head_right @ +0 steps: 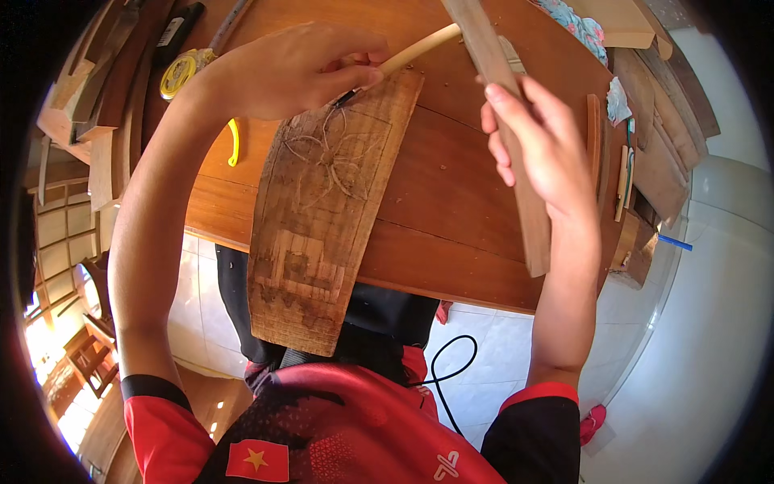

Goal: The person carves a floral design into a rectangular wooden board using a chisel and a wooden mallet. They repeatedly strike the chisel to deepen the grooves, then use a brush to sweep away wood shavings. The person also uses a sanding block to smooth the carved areas and the surrounding surface.

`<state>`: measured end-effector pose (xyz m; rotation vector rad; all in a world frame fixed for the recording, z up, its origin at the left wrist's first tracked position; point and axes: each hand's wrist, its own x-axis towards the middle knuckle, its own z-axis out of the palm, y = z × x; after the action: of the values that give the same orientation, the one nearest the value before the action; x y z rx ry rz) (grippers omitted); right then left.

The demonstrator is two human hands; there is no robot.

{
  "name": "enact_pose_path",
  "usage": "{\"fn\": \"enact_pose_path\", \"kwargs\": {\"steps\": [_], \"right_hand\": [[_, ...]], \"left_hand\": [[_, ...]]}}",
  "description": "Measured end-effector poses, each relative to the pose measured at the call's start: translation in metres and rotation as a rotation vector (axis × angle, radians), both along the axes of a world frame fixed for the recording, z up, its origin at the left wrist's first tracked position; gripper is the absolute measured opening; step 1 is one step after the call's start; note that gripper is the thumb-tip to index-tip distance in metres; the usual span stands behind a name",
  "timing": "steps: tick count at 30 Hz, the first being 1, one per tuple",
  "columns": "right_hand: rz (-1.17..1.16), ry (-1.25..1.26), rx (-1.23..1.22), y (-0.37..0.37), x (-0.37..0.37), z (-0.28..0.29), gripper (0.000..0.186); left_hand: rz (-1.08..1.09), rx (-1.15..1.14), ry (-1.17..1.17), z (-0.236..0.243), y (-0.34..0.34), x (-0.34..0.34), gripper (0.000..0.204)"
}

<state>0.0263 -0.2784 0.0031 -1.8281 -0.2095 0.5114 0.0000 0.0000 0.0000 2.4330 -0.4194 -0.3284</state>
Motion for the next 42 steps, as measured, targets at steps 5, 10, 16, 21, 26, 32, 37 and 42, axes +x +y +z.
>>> {"fn": "enact_pose_path", "kwargs": {"steps": [5,10,16,21,26,32,37,42], "right_hand": [[-0.082,-0.026,0.085,0.006,-0.001,-0.002,0.041],[-0.038,-0.031,0.056,0.007,0.001,0.000,0.043],[0.058,-0.030,0.045,0.007,0.000,-0.004,0.035],[0.001,-0.030,0.045,0.006,0.005,-0.003,0.038],[0.055,0.011,-0.010,0.002,0.012,-0.001,0.041],[0.059,-0.008,-0.037,-0.002,0.019,-0.009,0.038],[-0.022,-0.010,0.056,0.003,0.017,-0.008,0.035],[0.037,0.001,0.116,-0.003,0.012,-0.017,0.037]], "left_hand": [[0.012,0.024,0.009,0.004,0.000,-0.002,0.028],[0.009,0.030,-0.078,-0.003,0.001,-0.003,0.029],[0.007,0.056,-0.036,0.004,-0.002,-0.001,0.029],[-0.020,0.024,-0.100,-0.005,0.000,0.000,0.030],[-0.026,0.038,-0.095,-0.006,0.001,0.001,0.030],[-0.032,0.030,-0.136,-0.010,0.004,0.000,0.029],[0.002,-0.011,0.006,-0.001,0.005,-0.004,0.029],[-0.025,-0.107,-0.157,0.002,0.028,-0.017,0.029]]}}
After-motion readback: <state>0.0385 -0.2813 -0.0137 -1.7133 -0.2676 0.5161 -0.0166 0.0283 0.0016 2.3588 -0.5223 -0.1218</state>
